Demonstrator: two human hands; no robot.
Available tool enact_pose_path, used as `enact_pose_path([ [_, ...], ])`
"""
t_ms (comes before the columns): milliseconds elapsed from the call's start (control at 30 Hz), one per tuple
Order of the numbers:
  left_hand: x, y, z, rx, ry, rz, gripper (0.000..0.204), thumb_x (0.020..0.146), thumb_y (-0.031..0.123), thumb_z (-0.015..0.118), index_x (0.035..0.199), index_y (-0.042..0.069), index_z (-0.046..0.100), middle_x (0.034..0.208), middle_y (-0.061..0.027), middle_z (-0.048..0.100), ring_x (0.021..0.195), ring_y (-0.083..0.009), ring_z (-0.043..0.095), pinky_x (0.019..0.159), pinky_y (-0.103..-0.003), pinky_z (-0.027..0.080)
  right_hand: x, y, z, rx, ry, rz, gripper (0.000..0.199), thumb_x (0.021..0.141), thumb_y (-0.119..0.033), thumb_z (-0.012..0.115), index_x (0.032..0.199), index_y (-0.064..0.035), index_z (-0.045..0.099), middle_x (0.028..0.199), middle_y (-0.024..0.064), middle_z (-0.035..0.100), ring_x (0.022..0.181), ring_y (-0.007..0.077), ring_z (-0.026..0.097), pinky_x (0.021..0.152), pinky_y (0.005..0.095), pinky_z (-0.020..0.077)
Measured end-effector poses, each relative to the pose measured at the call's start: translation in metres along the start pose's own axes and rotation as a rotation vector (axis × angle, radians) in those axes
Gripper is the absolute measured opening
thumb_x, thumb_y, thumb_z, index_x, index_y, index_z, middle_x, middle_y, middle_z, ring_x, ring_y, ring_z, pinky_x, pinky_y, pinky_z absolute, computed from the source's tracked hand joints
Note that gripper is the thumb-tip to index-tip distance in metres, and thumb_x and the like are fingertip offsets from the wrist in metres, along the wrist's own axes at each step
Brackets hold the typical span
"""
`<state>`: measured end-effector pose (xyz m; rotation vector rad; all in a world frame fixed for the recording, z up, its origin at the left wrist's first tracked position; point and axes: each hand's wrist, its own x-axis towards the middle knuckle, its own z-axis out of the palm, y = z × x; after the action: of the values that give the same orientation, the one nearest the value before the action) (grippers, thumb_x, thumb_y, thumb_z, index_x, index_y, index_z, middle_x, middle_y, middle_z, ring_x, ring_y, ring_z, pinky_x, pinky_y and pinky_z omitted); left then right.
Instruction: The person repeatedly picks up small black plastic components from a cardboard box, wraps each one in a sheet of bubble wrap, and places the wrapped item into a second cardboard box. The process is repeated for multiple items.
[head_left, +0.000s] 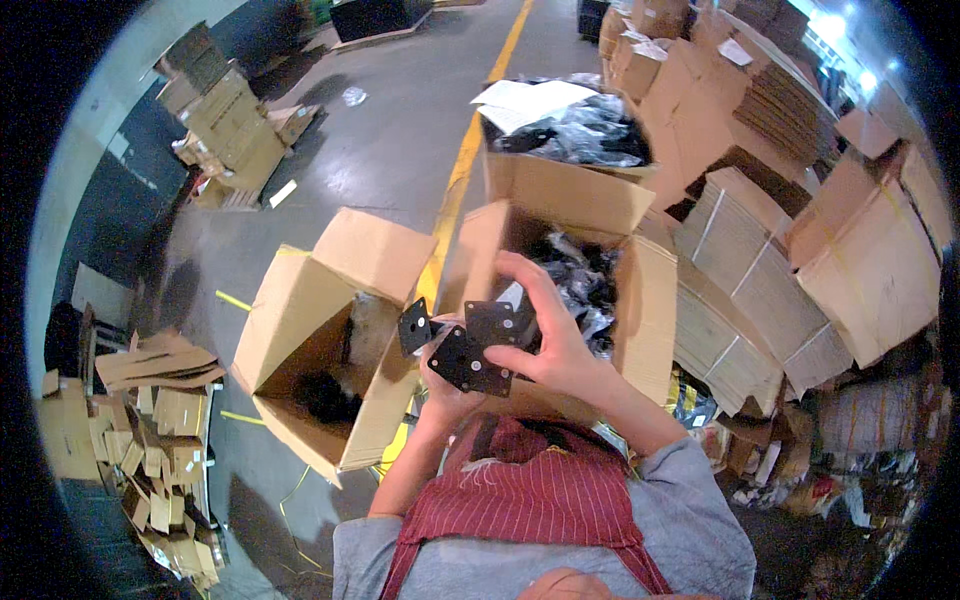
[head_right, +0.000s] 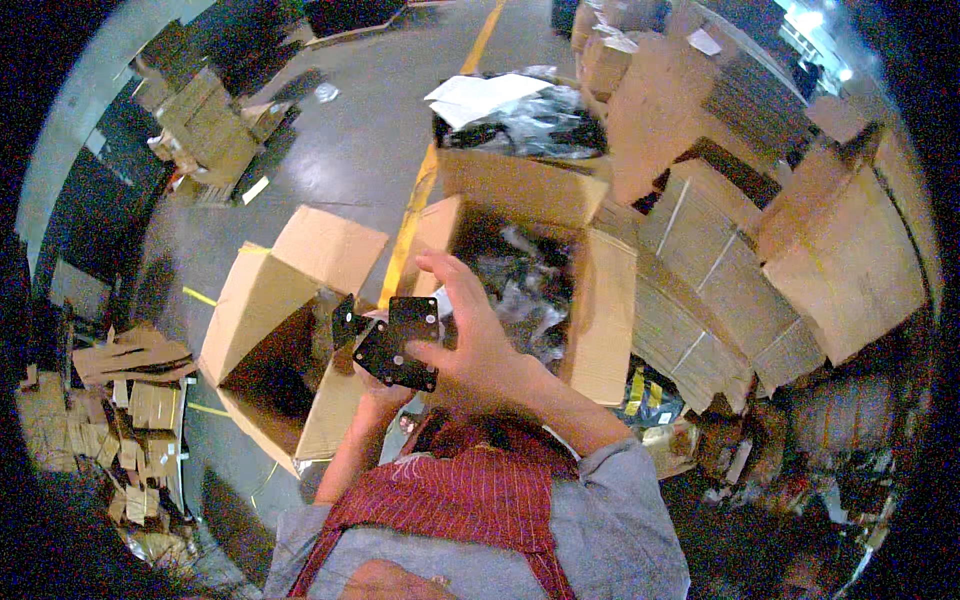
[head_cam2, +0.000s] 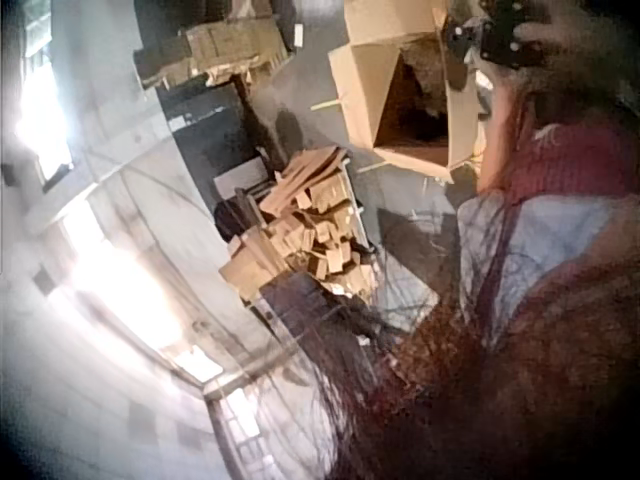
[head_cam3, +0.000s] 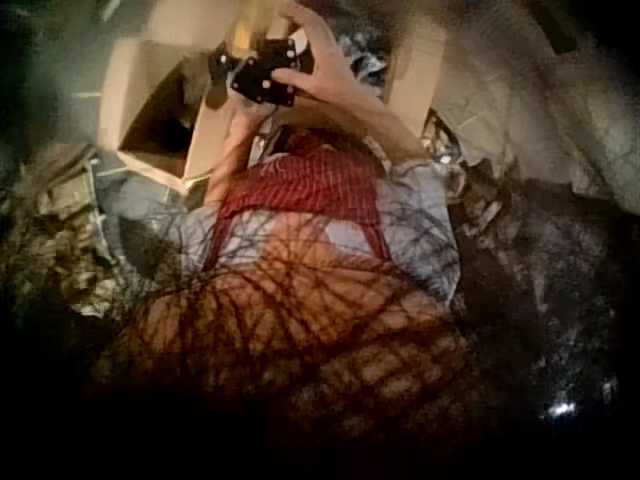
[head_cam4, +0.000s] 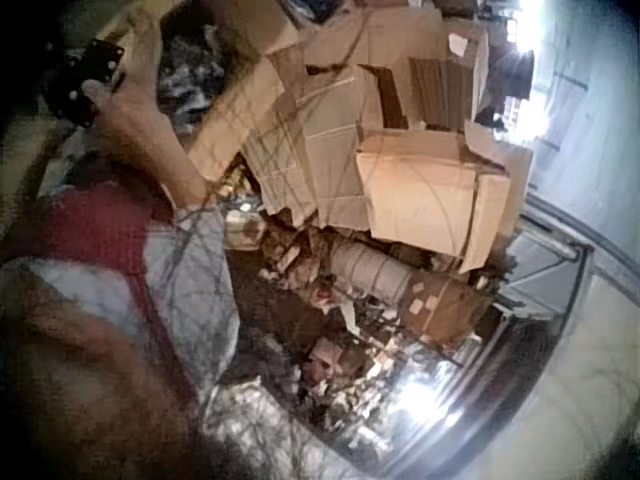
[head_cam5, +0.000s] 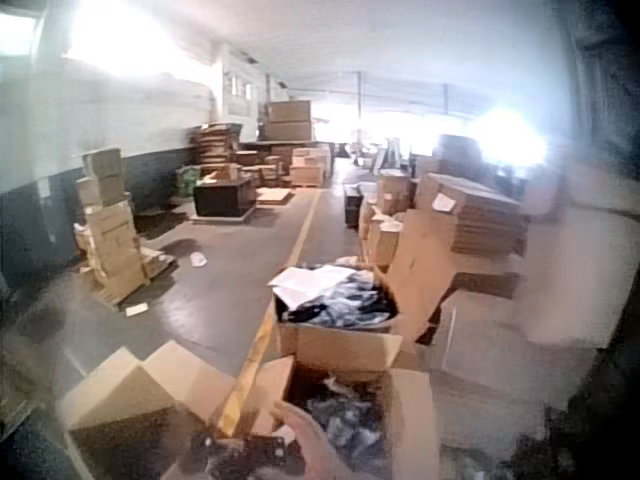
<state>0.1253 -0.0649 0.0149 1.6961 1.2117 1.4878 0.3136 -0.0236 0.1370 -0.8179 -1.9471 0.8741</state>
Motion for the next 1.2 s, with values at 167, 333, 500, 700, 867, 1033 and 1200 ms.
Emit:
enact_pose_path([
  [167, 0.024, 0.029, 0.063, 0.1, -0.09, 0.129, 0.055, 0.065, 0.022, 0.087, 0.109, 0.003, 0.06, 0.101, -0.0074, 0.066, 0.092, -0.0189, 0.063, 0.082, -0.034, 0.051, -0.042, 0.017, -0.057, 0.109, -0.004, 0.093, 0.101, 0.071, -0.019, 0.085, 0.15, -0.0009, 0.024, 0.154, 0.0142, 0.029, 0.145, 0.027, 0.025, 0.119, 0.0402, 0.0166],
  [333, 0.029, 0.045, 0.099, 0.021, -0.197, -0.059, 0.041, 0.066, 0.022, 0.085, 0.099, 0.006, 0.067, 0.096, -0.0061, 0.068, 0.088, -0.0196, 0.065, 0.08, -0.035, 0.051, -0.073, 0.04, -0.083, 0.343, 0.002, 0.348, 0.106, 0.067, -0.025, 0.088, 0.15, -0.0042, 0.025, 0.15, 0.0124, 0.033, 0.143, 0.0258, 0.026, 0.119, 0.0414, 0.0172],
  [500, 0.047, 0.076, 0.11, 0.271, -0.386, 0.014, 0.047, 0.072, 0.038, 0.075, 0.11, 0.012, 0.067, 0.1, -0.0037, 0.069, 0.089, -0.0241, 0.066, 0.082, -0.038, 0.052, -0.078, 0.038, -0.116, 0.632, 0.21, 0.306, 0.086, 0.074, -0.026, 0.081, 0.145, -0.0074, 0.037, 0.149, 0.0084, 0.038, 0.14, 0.0243, 0.032, 0.117, 0.0408, 0.0204],
  [700, 0.063, 0.075, 0.13, 0.477, -0.479, 0.292, 0.045, 0.071, 0.025, 0.074, 0.113, 0.01, 0.066, 0.101, -0.0054, 0.068, 0.092, -0.0249, 0.065, 0.086, -0.037, 0.051, -0.083, 0.075, -0.127, 0.075, 0.344, 0.142, 0.058, 0.082, -0.017, 0.072, 0.135, -0.0063, 0.05, 0.14, 0.0096, 0.049, 0.132, 0.023, 0.044, 0.112, 0.038, 0.0303],
  [867, 0.04, 0.027, 0.11, -0.042, -0.325, -0.424, 0.045, 0.069, 0.01, 0.077, 0.112, 0.005, 0.063, 0.103, -0.0065, 0.066, 0.093, -0.0253, 0.062, 0.087, -0.038, 0.05, -0.099, 0.097, -0.128, 0.079, 0.349, 0.349, 0.048, 0.08, -0.015, 0.074, 0.124, -0.005, 0.059, 0.131, 0.0116, 0.056, 0.129, 0.0245, 0.048, 0.11, 0.0366, 0.0344],
  [1033, 0.044, -0.014, 0.089, -0.759, -0.164, -0.872, 0.053, 0.059, -0.003, 0.067, 0.112, 0.003, 0.063, 0.102, -0.0083, 0.066, 0.096, -0.0246, 0.064, 0.083, -0.038, 0.054, -0.109, 0.113, -0.095, -0.079, -0.007, 0.669, 0.045, 0.08, -0.019, 0.075, 0.118, 0.0007, 0.061, 0.103, 0.0091, 0.07, 0.097, 0.0228, 0.067, 0.084, 0.0362, 0.0522],
  [1200, 0.031, -0.113, 0.051, -0.296, -0.274, -0.533, 0.06, 0.061, 0.008, 0.078, 0.118, 0.004, 0.061, 0.106, -0.0075, 0.065, 0.1, -0.0291, 0.061, 0.09, -0.042, 0.049, -0.151, 0.127, -0.098, 0.125, 0.412, 0.798, 0.034, 0.083, -0.013, 0.072, 0.112, 0.0013, 0.064, 0.1, 0.0061, 0.069, 0.092, 0.013, 0.063, 0.079, 0.0294, 0.0499],
])
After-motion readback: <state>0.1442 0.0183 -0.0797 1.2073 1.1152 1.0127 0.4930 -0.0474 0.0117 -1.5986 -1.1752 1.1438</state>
